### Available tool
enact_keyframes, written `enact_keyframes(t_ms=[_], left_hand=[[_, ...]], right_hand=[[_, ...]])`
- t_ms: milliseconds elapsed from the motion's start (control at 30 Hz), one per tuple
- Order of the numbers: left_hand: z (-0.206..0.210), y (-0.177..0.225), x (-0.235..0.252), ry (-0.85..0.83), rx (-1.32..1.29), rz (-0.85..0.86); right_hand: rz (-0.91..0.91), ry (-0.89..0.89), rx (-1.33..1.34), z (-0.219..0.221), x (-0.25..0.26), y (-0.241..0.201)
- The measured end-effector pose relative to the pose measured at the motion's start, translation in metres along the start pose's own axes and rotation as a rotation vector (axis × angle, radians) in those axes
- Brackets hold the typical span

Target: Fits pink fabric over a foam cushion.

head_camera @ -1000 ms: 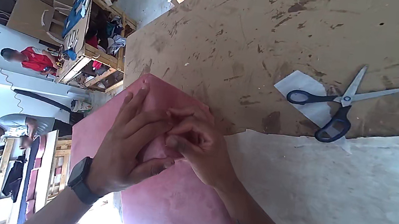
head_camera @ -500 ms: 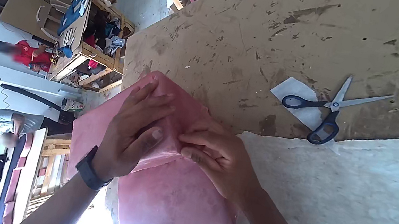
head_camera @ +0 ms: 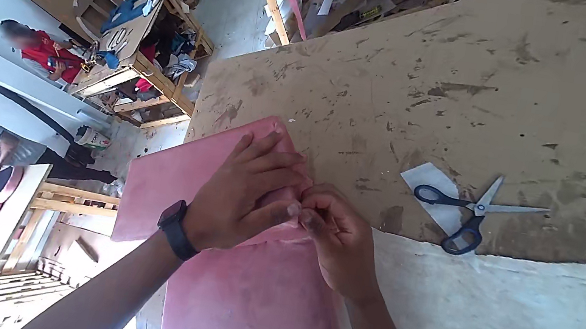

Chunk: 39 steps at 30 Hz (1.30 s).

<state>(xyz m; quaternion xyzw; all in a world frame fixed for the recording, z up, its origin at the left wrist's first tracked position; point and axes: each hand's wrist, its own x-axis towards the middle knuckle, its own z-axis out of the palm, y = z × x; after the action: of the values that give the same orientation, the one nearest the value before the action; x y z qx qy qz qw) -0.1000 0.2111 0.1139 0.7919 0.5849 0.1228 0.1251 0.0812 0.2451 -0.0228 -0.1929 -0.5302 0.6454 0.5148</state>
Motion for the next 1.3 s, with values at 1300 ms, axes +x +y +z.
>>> enact_keyframes(t_ms=[1300], left_hand=[[0.114,-0.135,-0.268,0.735,-1.258,-0.933]], right_hand=[[0.248,0.214,-0.316,0.025,-0.031,0.051]])
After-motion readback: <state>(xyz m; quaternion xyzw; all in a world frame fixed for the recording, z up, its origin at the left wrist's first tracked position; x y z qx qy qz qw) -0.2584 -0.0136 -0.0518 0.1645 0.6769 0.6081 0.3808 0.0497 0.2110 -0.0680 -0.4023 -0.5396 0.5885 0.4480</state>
